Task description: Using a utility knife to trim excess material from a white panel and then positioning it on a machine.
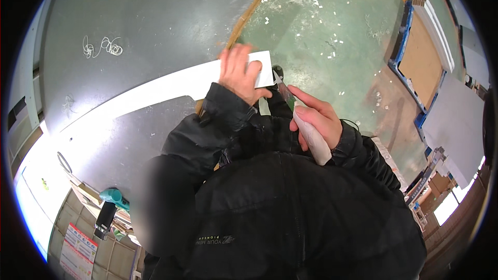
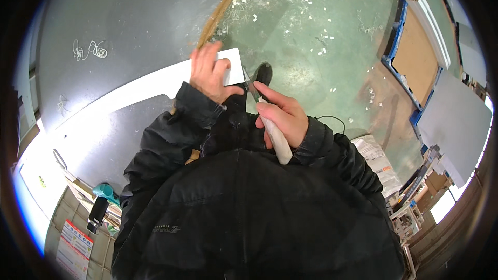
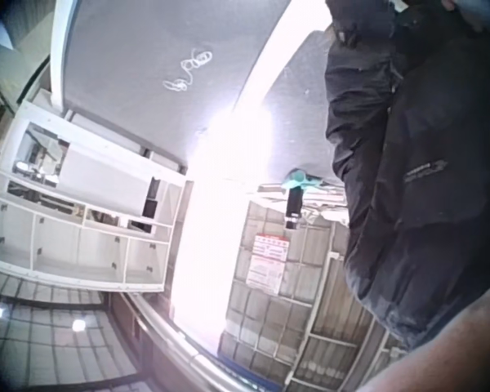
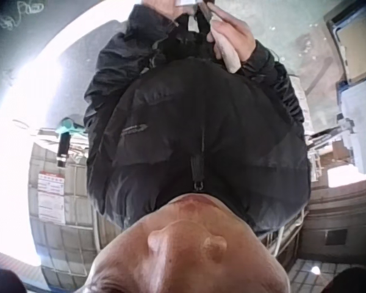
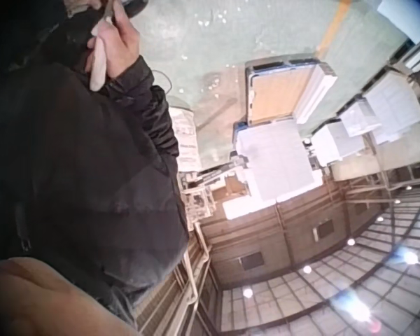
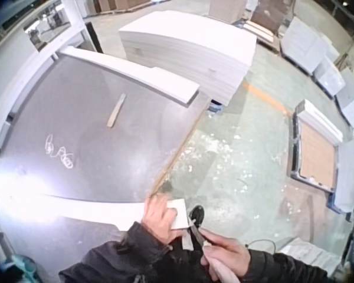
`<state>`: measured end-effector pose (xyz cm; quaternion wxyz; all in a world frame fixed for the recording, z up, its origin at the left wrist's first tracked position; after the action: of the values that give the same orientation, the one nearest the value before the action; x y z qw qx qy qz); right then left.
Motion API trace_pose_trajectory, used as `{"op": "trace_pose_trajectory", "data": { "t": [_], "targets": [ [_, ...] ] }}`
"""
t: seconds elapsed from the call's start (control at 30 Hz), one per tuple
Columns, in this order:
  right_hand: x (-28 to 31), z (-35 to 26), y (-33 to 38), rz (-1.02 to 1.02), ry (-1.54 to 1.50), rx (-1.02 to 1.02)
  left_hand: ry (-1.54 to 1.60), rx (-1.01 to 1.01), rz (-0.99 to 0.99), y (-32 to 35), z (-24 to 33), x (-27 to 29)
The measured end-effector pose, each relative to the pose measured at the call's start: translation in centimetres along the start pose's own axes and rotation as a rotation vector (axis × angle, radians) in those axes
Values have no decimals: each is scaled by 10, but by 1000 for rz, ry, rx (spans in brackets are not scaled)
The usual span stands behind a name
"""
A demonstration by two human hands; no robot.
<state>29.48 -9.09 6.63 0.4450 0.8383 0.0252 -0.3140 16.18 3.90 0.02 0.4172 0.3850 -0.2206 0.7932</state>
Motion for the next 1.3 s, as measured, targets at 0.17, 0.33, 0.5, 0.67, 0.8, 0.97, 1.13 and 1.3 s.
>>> {"op": "trace_pose_trajectory", "data": {
  "t": [0.17, 0.33, 0.5, 0.67, 0.8, 0.97, 1.13, 1.3],
  "targets": [
    [-8, -4, -11, 42, -7, -44, -114, 66, 105, 11, -9, 7],
    [-15, -5, -14, 80, 5, -75, -71, 32, 115, 11, -11, 6],
    [-10, 2, -21, 82, 25, -105, -42, 31, 80, 9, -12, 4],
    [35, 28, -68, 103, -17, -142, -11, -7, 122, 5, -15, 7],
    [64, 29, -85, 56, 69, 56, -19, 23, 83, 13, -14, 27],
    [53, -11, -122, -6, 460, 150, 194, 172, 472, 49, -18, 54],
    [12, -59, -21, -78, 308, 510, 49, 966, 1305, 181, -50, 107],
    [36, -71, 22, -80, 240, 559, 2019, -59, 1509, 133, -66, 143]
  ]
}}
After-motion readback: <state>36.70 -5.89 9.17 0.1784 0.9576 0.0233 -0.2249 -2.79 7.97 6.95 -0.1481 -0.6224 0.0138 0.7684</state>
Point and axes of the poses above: each hand's wrist, its own y-axis away from the middle knuckle, its own x-axis out of the back of the hand, z = x × y, the point moved 5 cm from there along -y, towards the middle knuckle, and after that the axes turned 13 degrees about -z, right-handed, at the moved point
